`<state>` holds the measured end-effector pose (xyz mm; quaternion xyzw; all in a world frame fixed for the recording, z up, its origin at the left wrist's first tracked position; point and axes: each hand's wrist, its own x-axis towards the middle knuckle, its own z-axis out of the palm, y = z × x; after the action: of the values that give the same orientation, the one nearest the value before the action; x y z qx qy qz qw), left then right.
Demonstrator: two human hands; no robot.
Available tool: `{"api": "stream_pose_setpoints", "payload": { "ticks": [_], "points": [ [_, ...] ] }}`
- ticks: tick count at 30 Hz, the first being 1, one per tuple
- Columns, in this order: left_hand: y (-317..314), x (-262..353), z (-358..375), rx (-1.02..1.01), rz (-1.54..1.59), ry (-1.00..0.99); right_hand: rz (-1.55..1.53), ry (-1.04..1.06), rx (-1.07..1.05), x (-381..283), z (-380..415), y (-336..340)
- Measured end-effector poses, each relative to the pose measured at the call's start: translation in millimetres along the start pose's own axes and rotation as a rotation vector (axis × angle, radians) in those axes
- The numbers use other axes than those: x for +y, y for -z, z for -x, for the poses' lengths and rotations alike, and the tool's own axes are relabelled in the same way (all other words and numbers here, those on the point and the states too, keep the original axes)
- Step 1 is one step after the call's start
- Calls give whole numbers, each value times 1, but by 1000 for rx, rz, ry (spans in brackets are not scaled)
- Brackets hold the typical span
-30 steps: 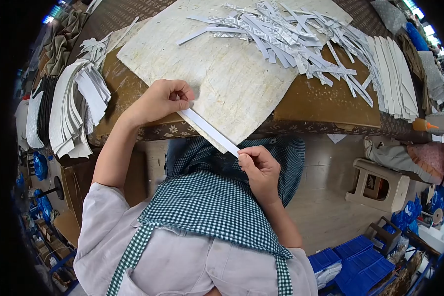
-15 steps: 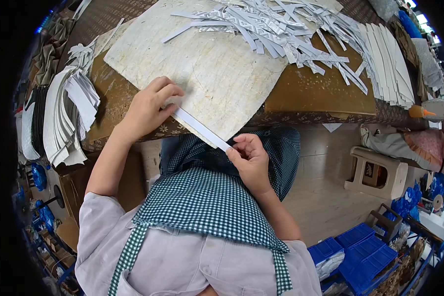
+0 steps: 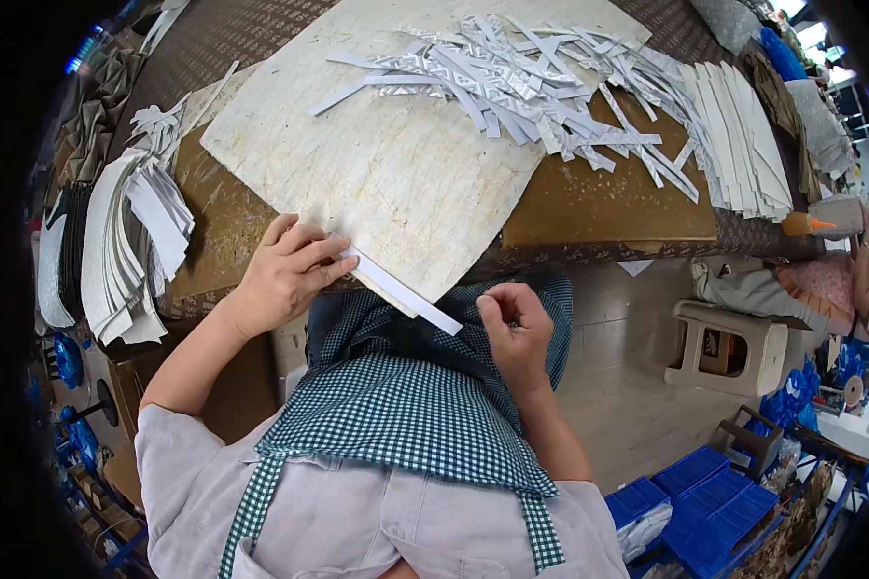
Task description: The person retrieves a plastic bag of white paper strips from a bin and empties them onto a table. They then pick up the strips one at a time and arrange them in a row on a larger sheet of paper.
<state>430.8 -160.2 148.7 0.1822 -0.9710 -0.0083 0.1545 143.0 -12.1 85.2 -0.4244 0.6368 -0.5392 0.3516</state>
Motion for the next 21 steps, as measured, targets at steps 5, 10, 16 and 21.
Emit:
{"api": "stream_pose_setpoints", "payload": {
  "ticks": [5, 10, 16, 21],
  "points": [
    [-4, -20, -21, 51, 254, 175, 340, 435, 93, -48, -90, 13],
    [-20, -40, -61, 337, 462, 451, 609, 406, 106, -41, -192, -37],
    [-25, -61, -70, 313, 872, 803, 664, 298, -20, -42, -197, -60],
    [-10, -54, -78, 392, 1404, 1007, 137, 144, -353, -57, -135, -42]
  ]
}}
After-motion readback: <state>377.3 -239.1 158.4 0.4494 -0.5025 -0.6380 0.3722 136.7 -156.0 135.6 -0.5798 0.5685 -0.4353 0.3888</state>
